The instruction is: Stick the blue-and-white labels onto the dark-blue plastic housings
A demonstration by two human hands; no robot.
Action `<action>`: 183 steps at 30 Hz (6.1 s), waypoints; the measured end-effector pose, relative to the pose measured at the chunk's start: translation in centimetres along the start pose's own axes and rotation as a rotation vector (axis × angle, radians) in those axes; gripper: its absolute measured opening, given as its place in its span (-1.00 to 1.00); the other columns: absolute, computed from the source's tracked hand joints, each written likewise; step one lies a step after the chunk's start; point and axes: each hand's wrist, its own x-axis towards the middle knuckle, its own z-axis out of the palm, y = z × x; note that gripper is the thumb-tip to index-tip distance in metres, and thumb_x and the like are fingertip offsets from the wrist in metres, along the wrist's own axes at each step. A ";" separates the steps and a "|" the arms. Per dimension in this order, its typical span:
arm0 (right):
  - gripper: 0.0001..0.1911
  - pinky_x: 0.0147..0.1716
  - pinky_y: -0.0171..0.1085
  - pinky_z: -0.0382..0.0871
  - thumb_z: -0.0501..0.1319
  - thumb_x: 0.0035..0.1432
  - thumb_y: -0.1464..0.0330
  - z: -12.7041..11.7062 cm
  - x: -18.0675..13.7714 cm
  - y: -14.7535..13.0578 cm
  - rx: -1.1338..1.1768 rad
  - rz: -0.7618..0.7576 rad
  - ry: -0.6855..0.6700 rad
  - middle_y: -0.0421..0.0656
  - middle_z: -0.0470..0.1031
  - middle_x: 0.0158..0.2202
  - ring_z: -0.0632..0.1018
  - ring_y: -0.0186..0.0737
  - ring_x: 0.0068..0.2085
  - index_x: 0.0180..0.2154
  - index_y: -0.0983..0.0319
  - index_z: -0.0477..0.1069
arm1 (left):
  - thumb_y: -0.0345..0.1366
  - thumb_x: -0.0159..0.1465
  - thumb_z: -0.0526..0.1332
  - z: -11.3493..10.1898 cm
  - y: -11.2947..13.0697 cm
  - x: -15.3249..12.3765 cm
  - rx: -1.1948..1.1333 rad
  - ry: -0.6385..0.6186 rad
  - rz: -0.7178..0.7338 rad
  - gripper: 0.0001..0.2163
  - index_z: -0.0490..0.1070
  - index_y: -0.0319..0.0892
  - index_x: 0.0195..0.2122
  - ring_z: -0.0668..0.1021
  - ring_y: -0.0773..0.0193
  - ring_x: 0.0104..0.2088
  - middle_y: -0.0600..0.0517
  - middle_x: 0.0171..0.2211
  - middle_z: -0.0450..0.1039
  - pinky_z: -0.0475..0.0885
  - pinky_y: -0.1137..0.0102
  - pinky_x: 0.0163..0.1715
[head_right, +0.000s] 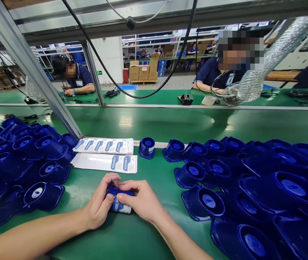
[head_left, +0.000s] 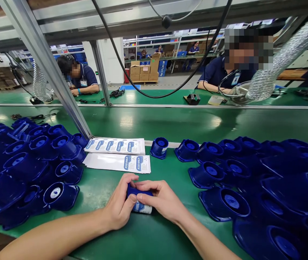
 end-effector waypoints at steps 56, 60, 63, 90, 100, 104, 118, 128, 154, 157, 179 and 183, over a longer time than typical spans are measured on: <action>-0.16 0.33 0.16 0.27 0.38 0.25 -0.01 2.3 -1.5 2.6 0.668 0.043 -0.092 -0.19 0.32 0.43 0.42 0.02 0.36 0.44 -0.30 0.07 | 0.08 0.55 -0.21 2.1 0.6 0.1 -0.184 0.182 -0.333 -0.33 -0.21 -0.21 0.55 0.13 0.04 0.52 -0.22 0.53 0.02 -0.01 0.03 0.55; -0.17 0.36 0.13 0.25 0.35 0.30 0.01 2.3 -1.3 2.5 0.699 0.040 -0.050 -0.21 0.28 0.46 0.41 -0.03 0.37 0.46 -0.31 0.01 | 0.05 0.55 -0.16 2.1 0.7 0.1 -0.076 0.093 -0.278 -0.28 -0.38 -0.29 0.55 0.02 -0.01 0.55 -0.31 0.56 -0.12 -0.03 0.00 0.54; -0.16 0.37 0.12 0.23 0.32 0.34 0.04 2.2 -1.1 2.8 0.705 0.026 -0.042 -0.23 0.25 0.48 0.38 -0.07 0.39 0.47 -0.33 -0.06 | 0.03 0.53 -0.07 1.9 0.7 0.5 -0.050 0.050 -0.228 -0.24 -0.44 -0.25 0.55 0.05 -0.10 0.54 -0.32 0.55 -0.13 0.02 -0.07 0.52; -0.31 0.31 -0.04 0.29 0.32 0.36 0.10 1.9 -0.5 2.3 0.423 -0.040 -0.042 -0.09 0.48 0.28 0.50 -0.09 0.27 0.38 -0.08 0.07 | 0.13 0.24 0.42 0.0 -1.3 2.5 -0.687 0.081 -0.356 -0.30 0.26 -0.10 0.26 0.54 0.00 0.09 -0.14 0.12 0.51 0.40 0.14 0.17; -0.32 0.18 -0.04 0.40 0.35 0.34 0.09 2.3 -0.5 1.9 0.344 -0.047 -0.005 -0.04 0.55 0.16 0.56 -0.04 0.18 0.32 -0.01 0.07 | 0.13 0.16 0.49 0.3 -1.2 1.9 -0.583 0.155 -0.408 -0.15 0.19 -0.12 0.34 0.52 -0.09 0.16 -0.22 0.16 0.48 0.40 0.05 0.22; -0.32 0.19 -0.03 0.39 0.36 0.33 0.09 2.2 -0.4 1.9 0.354 -0.039 0.002 -0.06 0.58 0.12 0.58 -0.05 0.15 0.31 0.00 0.07 | 0.11 0.15 0.50 0.2 -0.9 2.0 -0.593 0.140 -0.411 -0.13 0.18 -0.13 0.36 0.52 -0.10 0.18 -0.24 0.17 0.47 0.38 0.03 0.25; -0.34 0.17 -0.02 0.39 0.37 0.32 0.12 1.7 -0.4 1.9 0.356 -0.066 -0.001 -0.06 0.60 0.08 0.61 -0.03 0.09 0.30 0.01 0.14 | -0.23 0.03 0.55 -0.3 1.2 1.9 -0.581 0.039 -0.440 0.00 -0.02 -0.08 0.40 0.57 -0.07 0.10 -0.24 0.21 0.38 0.48 0.07 0.13; -0.44 -0.12 -0.06 0.60 0.38 0.26 0.03 1.4 -0.5 0.4 0.585 0.055 0.263 -0.12 0.67 -0.08 0.67 -0.10 -0.13 0.17 0.11 0.35 | -0.34 -0.05 0.56 -0.6 -1.6 1.7 -0.265 -0.094 -0.156 0.33 -0.44 0.05 0.53 0.51 -0.06 0.17 -0.18 0.27 0.33 0.36 -0.01 0.27; -0.69 -0.37 -0.29 0.42 0.34 0.31 0.07 -2.4 -0.8 0.2 -0.105 -0.381 0.556 -0.23 0.43 -0.41 0.46 -0.28 -0.39 -0.35 0.15 0.46 | -0.39 0.38 0.13 -5.8 -3.7 4.5 0.902 0.038 -0.368 -0.38 0.10 -0.14 0.48 0.25 -0.24 0.41 -0.29 0.41 0.22 0.26 -0.18 0.29; -0.67 -0.18 -0.18 0.51 0.30 0.33 0.07 -1.7 -0.3 0.7 -0.525 -0.297 0.297 -0.07 0.59 -0.21 0.59 -0.10 -0.21 -0.10 0.18 0.60 | -0.36 0.41 0.07 -5.9 -4.0 4.5 0.881 -0.002 -0.402 -0.36 0.01 -0.11 0.52 0.15 -0.27 0.48 -0.23 0.50 0.11 0.19 -0.28 0.31; -0.62 -0.12 0.02 0.66 0.15 0.41 0.49 -1.4 2.1 2.8 -1.336 -0.866 0.388 0.17 0.54 0.14 0.62 0.11 0.01 0.19 0.27 0.47 | -0.55 0.33 0.25 -5.2 -1.0 4.1 0.956 -0.160 -0.214 -0.64 0.48 -0.13 0.12 0.52 -0.04 0.05 -0.09 0.02 0.51 0.39 -0.02 0.16; -0.58 -0.26 -0.09 0.64 0.12 0.36 0.58 -0.4 1.7 2.6 -1.430 -0.988 0.369 0.18 0.57 0.09 0.65 0.02 -0.15 0.19 0.30 0.47 | -0.55 0.41 0.12 -3.9 -0.5 3.3 0.992 -0.209 -0.148 -0.62 0.46 -0.13 0.18 0.53 -0.08 0.00 -0.11 0.00 0.52 0.49 0.02 -0.01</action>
